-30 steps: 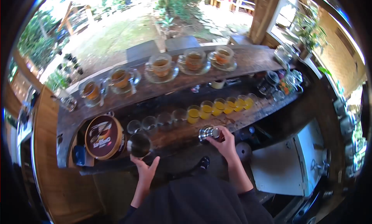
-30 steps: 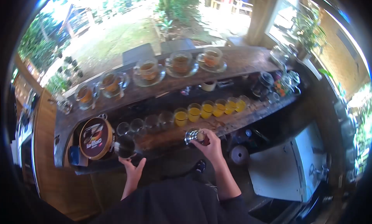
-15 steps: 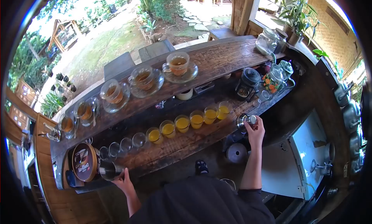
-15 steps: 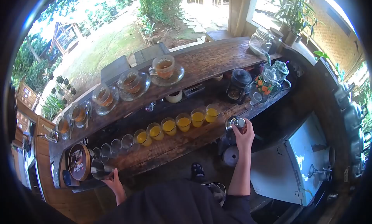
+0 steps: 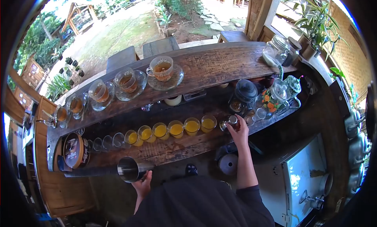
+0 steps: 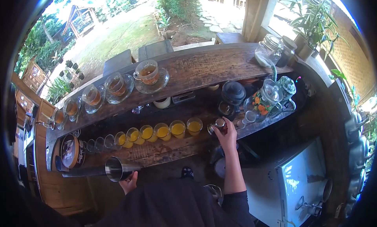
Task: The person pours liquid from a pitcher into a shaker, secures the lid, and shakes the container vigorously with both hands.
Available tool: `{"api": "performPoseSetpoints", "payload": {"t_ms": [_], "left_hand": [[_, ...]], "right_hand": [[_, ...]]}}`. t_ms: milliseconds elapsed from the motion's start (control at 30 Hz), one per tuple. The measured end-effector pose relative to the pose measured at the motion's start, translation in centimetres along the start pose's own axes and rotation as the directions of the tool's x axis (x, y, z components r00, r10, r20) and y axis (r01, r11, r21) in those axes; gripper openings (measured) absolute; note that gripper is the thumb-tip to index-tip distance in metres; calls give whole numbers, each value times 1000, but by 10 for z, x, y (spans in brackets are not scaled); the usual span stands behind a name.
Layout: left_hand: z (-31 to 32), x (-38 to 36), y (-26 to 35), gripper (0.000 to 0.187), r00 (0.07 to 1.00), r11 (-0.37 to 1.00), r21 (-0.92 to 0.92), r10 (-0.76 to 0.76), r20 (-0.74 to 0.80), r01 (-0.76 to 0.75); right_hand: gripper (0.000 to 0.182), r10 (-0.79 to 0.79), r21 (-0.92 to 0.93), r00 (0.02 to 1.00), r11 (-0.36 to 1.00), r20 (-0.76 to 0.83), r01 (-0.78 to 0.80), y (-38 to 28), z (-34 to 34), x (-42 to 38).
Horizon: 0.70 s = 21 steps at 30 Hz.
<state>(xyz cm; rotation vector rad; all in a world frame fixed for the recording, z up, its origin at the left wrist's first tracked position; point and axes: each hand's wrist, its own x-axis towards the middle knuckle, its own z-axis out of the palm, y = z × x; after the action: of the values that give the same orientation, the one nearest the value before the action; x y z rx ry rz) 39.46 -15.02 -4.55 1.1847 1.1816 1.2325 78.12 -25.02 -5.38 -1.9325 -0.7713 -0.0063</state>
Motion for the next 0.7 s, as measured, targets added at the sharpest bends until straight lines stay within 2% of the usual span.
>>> {"api": "performPoseSetpoints", "payload": {"t_ms": [33, 100, 133, 233, 267, 333, 400, 533, 600, 667, 700], "left_hand": [[0, -1, 0, 26, 1000, 1000, 1, -1, 1, 1], [-9, 0, 0, 23, 990, 992, 123, 6, 140, -24], [-12, 0, 1, 23, 989, 992, 127, 5, 147, -24], [-22, -1, 3, 20, 986, 987, 144, 54, 159, -77], [-28, -2, 0, 20, 988, 985, 150, 66, 141, -88], [-38, -11, -2, 20, 990, 984, 152, 77, 116, -95], [-45, -22, -2, 31, 1000, 997, 73, 27, 2, -27], [-55, -33, -17, 45, 999, 999, 42, 13, -46, -11], [-52, -38, -21, 51, 991, 994, 3, -108, -79, 108], [-43, -44, -19, 50, 989, 992, -25, -126, -81, 124], [-37, -46, -15, 49, 988, 991, -44, -131, -77, 127]], "right_hand": [[51, -34, 22, 999, 999, -19, 35, 9, 3, -2], [52, -24, 62, 998, 998, -57, 28, 25, 7, -12], [53, -17, 103, 995, 994, -95, 27, 32, 8, -18], [48, -138, -6, 987, 990, -80, 138, 38, 9, -25], [47, -194, -59, 978, 980, -78, 190, 37, 10, -25], [43, -179, -41, 980, 984, -84, 176, 31, 11, -25], [41, -163, -64, 983, 985, -82, 158, 29, 14, -24], [44, -150, -62, 987, 987, -58, 146, 31, 12, -24], [42, -123, 45, 992, 991, -34, 124, 32, 10, -25], [40, -151, 69, 988, 986, -25, 153, 34, 7, -25], [39, -120, 99, 993, 988, -2, 120, 34, 5, -26]]}}
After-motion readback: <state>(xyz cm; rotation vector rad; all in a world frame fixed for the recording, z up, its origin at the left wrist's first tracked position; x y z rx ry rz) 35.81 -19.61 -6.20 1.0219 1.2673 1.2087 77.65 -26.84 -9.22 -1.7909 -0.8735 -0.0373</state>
